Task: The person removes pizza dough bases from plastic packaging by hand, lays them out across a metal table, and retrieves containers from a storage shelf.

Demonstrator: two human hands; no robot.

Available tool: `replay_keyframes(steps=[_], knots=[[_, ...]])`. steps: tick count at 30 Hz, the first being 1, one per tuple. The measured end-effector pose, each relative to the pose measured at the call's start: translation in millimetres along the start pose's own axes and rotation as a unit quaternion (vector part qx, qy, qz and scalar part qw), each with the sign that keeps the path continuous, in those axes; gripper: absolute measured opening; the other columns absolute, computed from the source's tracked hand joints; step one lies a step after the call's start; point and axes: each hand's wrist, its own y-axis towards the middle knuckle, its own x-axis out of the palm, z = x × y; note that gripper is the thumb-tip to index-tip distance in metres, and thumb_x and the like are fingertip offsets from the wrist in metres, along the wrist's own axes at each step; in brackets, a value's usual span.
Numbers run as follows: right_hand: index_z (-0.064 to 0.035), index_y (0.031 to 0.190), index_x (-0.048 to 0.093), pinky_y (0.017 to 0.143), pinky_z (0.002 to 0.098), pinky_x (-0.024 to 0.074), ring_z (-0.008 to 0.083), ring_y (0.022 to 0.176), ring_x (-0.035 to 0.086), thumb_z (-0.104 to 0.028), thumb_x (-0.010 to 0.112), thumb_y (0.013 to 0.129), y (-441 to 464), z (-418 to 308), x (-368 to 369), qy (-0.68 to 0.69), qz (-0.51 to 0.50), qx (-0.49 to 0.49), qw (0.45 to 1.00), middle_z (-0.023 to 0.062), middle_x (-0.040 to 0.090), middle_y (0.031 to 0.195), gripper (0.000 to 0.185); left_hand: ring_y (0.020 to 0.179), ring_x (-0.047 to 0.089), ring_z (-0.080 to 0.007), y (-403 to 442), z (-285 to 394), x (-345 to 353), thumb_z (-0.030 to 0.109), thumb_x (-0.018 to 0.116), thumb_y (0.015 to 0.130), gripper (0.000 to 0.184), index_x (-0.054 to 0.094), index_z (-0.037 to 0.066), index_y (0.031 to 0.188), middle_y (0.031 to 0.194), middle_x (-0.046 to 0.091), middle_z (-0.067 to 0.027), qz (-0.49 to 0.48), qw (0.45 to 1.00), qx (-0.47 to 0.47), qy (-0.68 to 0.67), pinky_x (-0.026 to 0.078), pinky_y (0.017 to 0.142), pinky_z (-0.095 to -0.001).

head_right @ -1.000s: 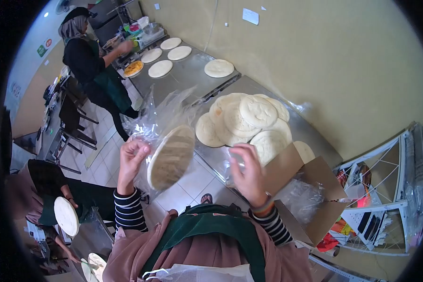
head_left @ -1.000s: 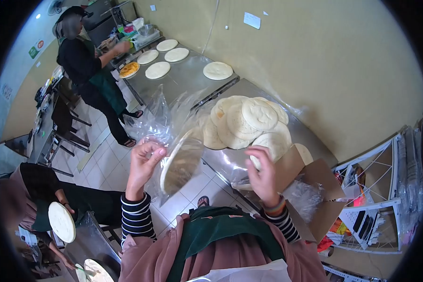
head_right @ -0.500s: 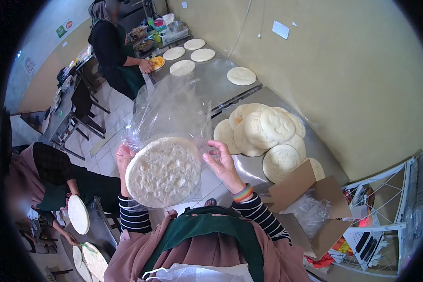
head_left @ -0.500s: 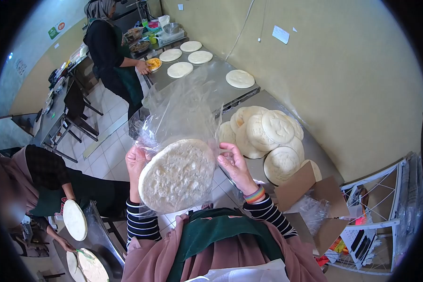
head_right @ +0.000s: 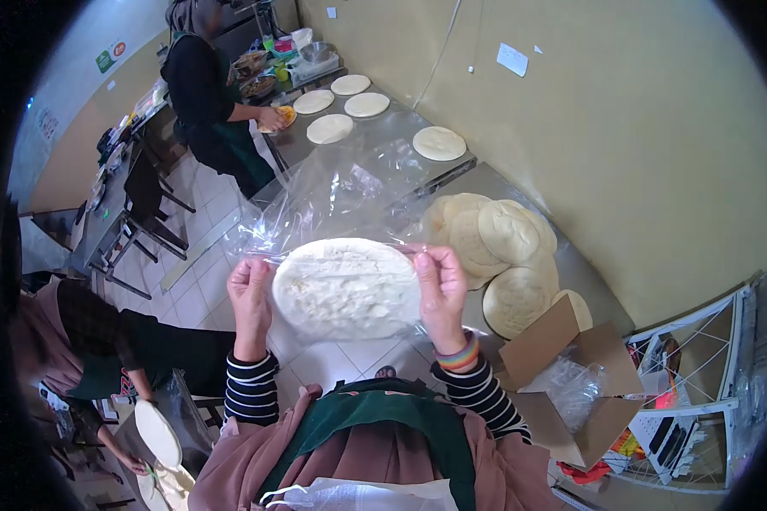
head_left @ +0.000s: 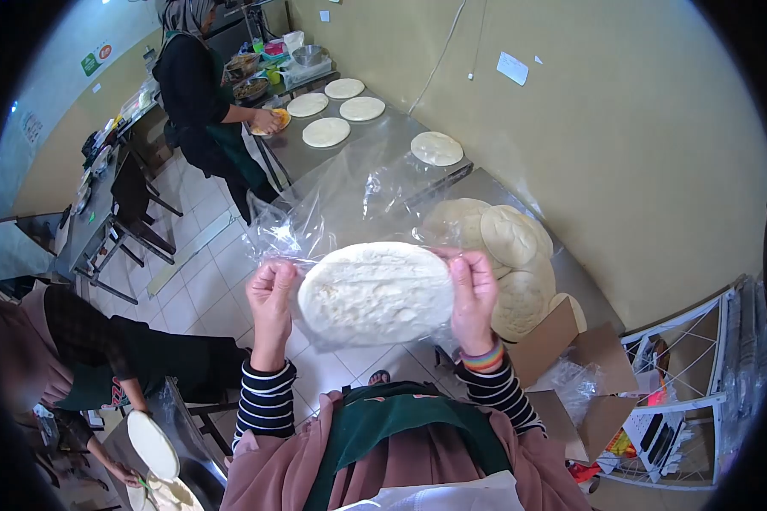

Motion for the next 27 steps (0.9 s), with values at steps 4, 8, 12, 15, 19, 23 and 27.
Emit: replay_keyframes(steps=[4,8,12,15,19,23,27], knots=[[0.0003,0.088,0.048,0.079,0.0250,0.0441,0.0113,0.081,0.056,-0.008,0.047,0.089,19,-41,5,-0.117,0.028,-0.050,0.991,0.0123,0.061,0.091,0.009,0.076,0.052,-0.0071,15,-13,-8,0.021,0.056,0.087,0.020,0.064,0.002,0.085,0.081,0.061,-0.0020,0.062,0.983,0.029,0.173,0.038,0.071,-0.0209],[-0.0011,0.089,0.047,0.079,0.0234,0.0427,0.0119,0.082,0.056,-0.009,0.045,0.090,31,-64,9,-0.113,0.089,-0.181,0.973,0.0115,0.061,0.091,0.008,0.086,0.055,-0.0144,13,-41,-11,0.021,0.058,0.084,0.023,0.065,0.002,0.093,0.086,0.064,-0.0082,0.006,0.957,-0.024,0.290,0.041,0.078,-0.0279],[-0.0020,0.092,0.044,0.077,0.0252,0.0435,0.0121,0.082,0.054,-0.014,0.042,0.092,40,-66,2,0.010,0.126,-0.155,0.980,0.0082,0.057,0.088,0.012,0.112,0.044,-0.0205,-11,-78,10,0.033,0.064,0.078,0.054,0.047,0.000,0.118,0.117,0.050,-0.0124,-0.229,0.956,-0.053,0.174,0.028,0.099,-0.0327],[-0.0021,0.096,0.045,0.078,0.0262,0.0421,0.0127,0.087,0.052,-0.015,0.040,0.093,30,-55,14,0.098,0.187,-0.023,0.977,0.0072,0.055,0.092,0.014,0.119,0.037,-0.0198,-30,-78,48,0.037,0.065,0.077,0.068,0.037,-0.001,0.126,0.127,0.042,-0.0115,-0.263,0.960,-0.089,-0.041,0.025,0.101,-0.0324],[0.0000,0.109,0.047,0.085,0.0265,0.0393,0.0142,0.097,0.049,-0.008,0.044,0.089,13,-11,-21,0.196,0.140,0.026,0.970,0.0080,0.050,0.106,0.021,0.114,0.041,-0.0194,-34,-53,73,0.035,0.061,0.080,0.066,0.033,-0.001,0.128,0.123,0.044,-0.0109,-0.149,0.956,-0.163,-0.192,0.032,0.096,-0.0319],[-0.0030,0.110,0.044,0.089,0.0337,0.0325,0.0192,0.105,0.044,-0.013,0.052,0.082,13,-22,-29,-0.196,0.216,-0.154,0.944,0.0085,0.049,0.109,0.031,0.105,0.048,-0.0210,-25,-39,65,0.030,0.056,0.084,0.050,0.044,-0.003,0.119,0.115,0.050,-0.0125,-0.193,0.966,-0.161,-0.067,0.038,0.089,-0.0324],[-0.0058,0.109,0.049,0.092,0.0406,0.0261,0.0254,0.112,0.040,-0.016,0.061,0.074,15,-60,-4,-0.527,-0.135,-0.238,0.804,0.0094,0.048,0.115,0.038,0.093,0.052,-0.0317,-10,-30,58,0.027,0.053,0.084,0.035,0.055,-0.004,0.101,0.100,0.053,-0.0212,-0.399,0.903,-0.033,0.155,0.040,0.082,-0.0354]])
